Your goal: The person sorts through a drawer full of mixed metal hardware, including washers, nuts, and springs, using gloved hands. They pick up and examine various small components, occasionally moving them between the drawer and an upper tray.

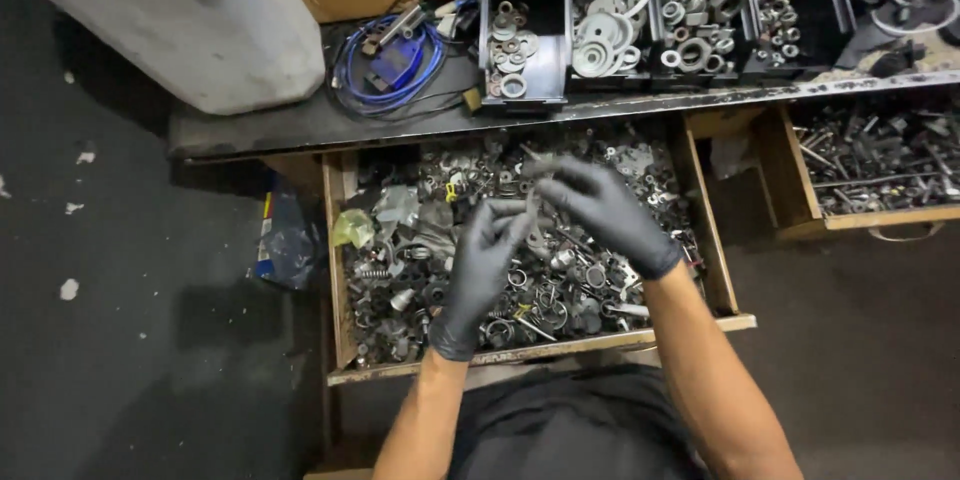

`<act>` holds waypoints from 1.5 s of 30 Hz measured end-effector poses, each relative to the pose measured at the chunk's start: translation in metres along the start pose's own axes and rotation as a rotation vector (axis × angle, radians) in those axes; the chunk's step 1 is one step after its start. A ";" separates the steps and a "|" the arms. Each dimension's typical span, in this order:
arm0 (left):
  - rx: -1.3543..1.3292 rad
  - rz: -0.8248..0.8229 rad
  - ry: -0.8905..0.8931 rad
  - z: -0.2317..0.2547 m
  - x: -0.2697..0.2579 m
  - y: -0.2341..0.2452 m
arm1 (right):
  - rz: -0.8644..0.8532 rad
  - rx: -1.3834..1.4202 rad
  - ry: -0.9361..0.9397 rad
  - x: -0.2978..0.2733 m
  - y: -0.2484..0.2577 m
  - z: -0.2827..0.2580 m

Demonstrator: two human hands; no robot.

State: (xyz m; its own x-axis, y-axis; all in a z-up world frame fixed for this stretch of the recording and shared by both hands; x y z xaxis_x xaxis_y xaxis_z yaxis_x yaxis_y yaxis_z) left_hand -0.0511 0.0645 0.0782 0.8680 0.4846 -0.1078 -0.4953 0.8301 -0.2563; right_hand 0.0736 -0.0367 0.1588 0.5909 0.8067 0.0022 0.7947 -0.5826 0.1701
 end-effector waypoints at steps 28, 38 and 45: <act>1.750 -0.237 -0.203 -0.124 0.080 -0.007 | 1.168 -0.443 0.405 -0.048 0.323 0.104; 2.843 -0.589 -0.571 -0.037 0.036 -0.033 | 0.852 -0.600 0.656 0.005 0.266 0.081; 2.543 -0.472 -0.338 -0.040 0.083 -0.012 | 0.413 -0.242 0.155 0.013 0.089 0.123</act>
State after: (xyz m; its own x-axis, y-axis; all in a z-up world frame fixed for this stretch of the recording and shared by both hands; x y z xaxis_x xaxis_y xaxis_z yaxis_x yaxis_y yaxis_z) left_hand 0.0288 0.0839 0.0342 0.9591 0.0964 -0.2662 0.2683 -0.6092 0.7462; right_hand 0.1689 -0.0903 0.0529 0.8072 0.5294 0.2610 0.4331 -0.8317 0.3475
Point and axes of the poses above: each hand's wrist, its own x-axis towards the middle knuckle, its own y-axis out of the back of the hand, z = x × y, the point moved 3 cm from there along x, towards the middle knuckle, and after that the axes turned 3 degrees about x, right-handed, at the moved point
